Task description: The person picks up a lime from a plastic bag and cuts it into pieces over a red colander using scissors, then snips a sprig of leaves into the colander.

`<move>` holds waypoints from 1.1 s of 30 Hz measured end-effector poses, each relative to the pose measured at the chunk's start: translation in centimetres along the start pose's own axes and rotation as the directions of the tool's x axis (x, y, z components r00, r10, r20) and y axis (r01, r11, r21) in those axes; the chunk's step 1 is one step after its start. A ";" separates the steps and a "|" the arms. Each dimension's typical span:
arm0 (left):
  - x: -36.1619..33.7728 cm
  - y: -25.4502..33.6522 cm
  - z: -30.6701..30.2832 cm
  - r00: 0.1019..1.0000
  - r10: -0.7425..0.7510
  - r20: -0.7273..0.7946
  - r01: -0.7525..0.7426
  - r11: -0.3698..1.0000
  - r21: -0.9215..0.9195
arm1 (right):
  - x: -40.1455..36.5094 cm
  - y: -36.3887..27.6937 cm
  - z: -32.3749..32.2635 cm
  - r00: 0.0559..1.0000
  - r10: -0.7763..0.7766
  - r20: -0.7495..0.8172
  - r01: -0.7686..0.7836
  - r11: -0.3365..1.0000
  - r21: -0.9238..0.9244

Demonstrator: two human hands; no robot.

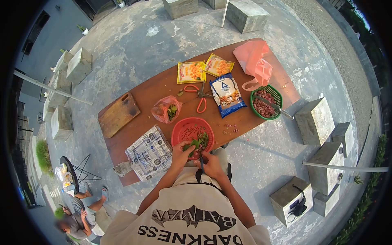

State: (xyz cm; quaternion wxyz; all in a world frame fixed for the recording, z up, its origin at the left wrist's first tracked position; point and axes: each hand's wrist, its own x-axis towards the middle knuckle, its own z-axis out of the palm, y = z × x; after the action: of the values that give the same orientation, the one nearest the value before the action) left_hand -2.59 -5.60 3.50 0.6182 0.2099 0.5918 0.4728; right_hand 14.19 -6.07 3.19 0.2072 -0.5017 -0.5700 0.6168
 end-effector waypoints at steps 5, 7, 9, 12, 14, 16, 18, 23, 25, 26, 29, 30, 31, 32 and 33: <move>0.9 -1.1 -0.5 1.000 -0.013 0.013 0.013 0.999 0.035 | 0.9 2.3 0.5 1.000 -0.013 -0.006 0.013 0.998 0.069; 1.7 -2.1 -0.9 1.000 -0.011 0.008 0.011 0.999 0.048 | 1.4 2.9 0.4 1.000 0.012 0.019 -0.013 0.998 0.058; 2.2 -2.7 -1.1 1.000 -0.014 0.001 0.014 0.999 0.033 | 1.5 2.7 0.2 0.998 0.056 0.040 -0.059 0.995 0.078; 2.1 -2.6 -1.1 0.998 -0.060 -0.030 0.059 0.997 -0.045 | 1.4 1.9 -0.1 0.990 0.098 0.101 -0.105 0.992 0.067; 2.0 -2.3 -1.0 0.997 -0.060 -0.047 0.057 0.996 -0.063 | 1.7 2.9 0.3 0.999 -0.030 0.036 0.030 0.999 0.016; 1.8 -2.0 -0.9 0.996 -0.059 -0.064 0.054 0.995 -0.082 | 1.8 3.2 0.3 0.997 -0.029 0.067 0.030 0.999 -0.012; 1.6 -1.8 -0.7 0.999 -0.008 -0.047 0.006 0.999 -0.034 | 1.9 3.5 0.3 0.995 -0.025 0.097 0.030 0.999 -0.043; 1.8 -2.4 -1.1 0.999 0.015 -0.032 -0.015 1.000 0.004 | 1.9 3.1 0.3 0.996 -0.034 0.088 0.035 0.999 -0.014; 1.7 -2.4 -1.2 0.999 0.024 -0.036 -0.024 1.000 0.007 | 1.8 2.7 0.5 0.996 -0.040 0.076 0.041 0.999 -0.006; 1.6 -2.3 -1.2 0.999 0.018 -0.032 -0.018 1.000 0.009 | 1.7 2.4 0.5 0.997 -0.046 0.062 0.046 0.999 0.002; 1.6 -2.2 -1.3 0.999 0.006 -0.033 -0.006 1.000 0.006 | 1.4 1.0 0.2 0.996 0.037 0.076 -0.038 0.999 0.004; 1.6 -2.2 -1.3 0.999 -0.001 -0.037 0.001 1.000 0.002 | 1.4 1.0 0.1 0.996 0.038 0.076 -0.038 0.999 0.004; 1.6 -2.4 -1.4 0.999 -0.001 -0.037 0.001 1.000 0.001 | 1.4 1.1 0.0 0.996 0.030 0.081 -0.029 0.999 -0.014; 1.8 -2.6 -1.5 0.999 0.001 -0.038 -0.002 1.000 -0.015 | 1.4 1.1 0.0 0.996 0.023 0.087 -0.020 0.999 -0.032; 1.8 -2.6 -1.6 0.999 0.004 -0.039 -0.005 1.000 -0.031 | 1.5 1.4 0.2 0.996 0.023 0.087 -0.020 0.999 -0.032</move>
State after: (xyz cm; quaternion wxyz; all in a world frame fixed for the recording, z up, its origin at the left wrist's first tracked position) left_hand -3.46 -5.76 0.10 0.6087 0.1922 0.5959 0.4873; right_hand 13.89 -5.27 1.31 0.1676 -0.4837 -0.5825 0.6313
